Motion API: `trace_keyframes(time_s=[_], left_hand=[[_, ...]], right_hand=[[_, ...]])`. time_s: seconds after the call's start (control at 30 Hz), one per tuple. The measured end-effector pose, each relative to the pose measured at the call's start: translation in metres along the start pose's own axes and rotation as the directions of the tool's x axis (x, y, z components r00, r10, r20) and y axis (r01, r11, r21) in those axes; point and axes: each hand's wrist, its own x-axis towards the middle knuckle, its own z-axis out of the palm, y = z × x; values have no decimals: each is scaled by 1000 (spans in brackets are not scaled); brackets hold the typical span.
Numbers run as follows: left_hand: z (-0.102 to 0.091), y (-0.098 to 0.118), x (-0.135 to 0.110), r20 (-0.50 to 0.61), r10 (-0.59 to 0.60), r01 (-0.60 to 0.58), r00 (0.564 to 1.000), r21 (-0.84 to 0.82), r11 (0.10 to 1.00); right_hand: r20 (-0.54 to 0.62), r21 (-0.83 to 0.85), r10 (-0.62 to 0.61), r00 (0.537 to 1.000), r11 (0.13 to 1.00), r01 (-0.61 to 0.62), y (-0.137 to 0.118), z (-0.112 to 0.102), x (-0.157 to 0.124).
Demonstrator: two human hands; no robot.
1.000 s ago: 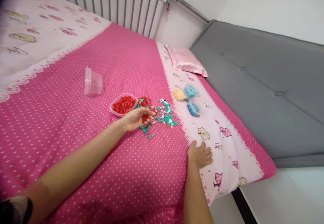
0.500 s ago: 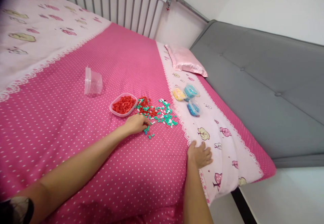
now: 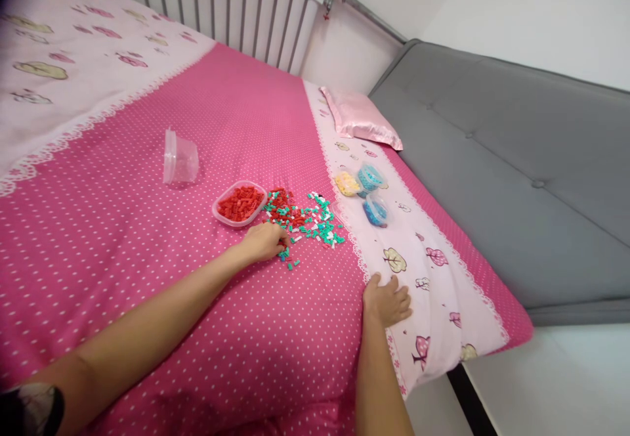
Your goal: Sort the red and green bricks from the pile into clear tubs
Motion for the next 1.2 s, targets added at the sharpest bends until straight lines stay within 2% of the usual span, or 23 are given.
trace_keyframes(time_s=[0.17,0.27,0.37,0.5,0.67,0.8,0.9,0.97,1.07,1.2], left_hand=[[2,-6,6,-15,46,-48,999,-224,973],[1,-7,10,-2,79,-72,997,-431,900],[0,-5,10,17,100,-65,995,-653,755],[-4,-1,6,76,137,-1,988,-872,489],[-15,3,4,168,210,127,963,-973,194],[-21,5,4,180,211,165,961,-982,86],[-23,5,4,169,170,155,971,-983,95],[-23,5,3,158,137,137,978,-979,151],[-19,5,3,124,76,95,989,-947,308],[-14,3,4,22,6,14,1000,-810,586]], right_hand=[[-3,-5,-9,1000,1000,9,0,0,0],[-8,-5,-9,1000,1000,9,0,1,0],[-19,-1,-16,1000,1000,16,1,2,1],[-38,0,-20,999,1000,20,1,3,0],[-34,4,-15,999,1000,15,1,3,0],[-23,6,-10,1000,1000,10,1,3,1],[-21,7,-8,1000,1000,8,1,3,1],[-19,8,-6,1000,1000,6,1,2,1],[-25,12,-5,1000,1000,5,1,2,1],[-12,13,-3,1000,1000,3,0,1,0]])
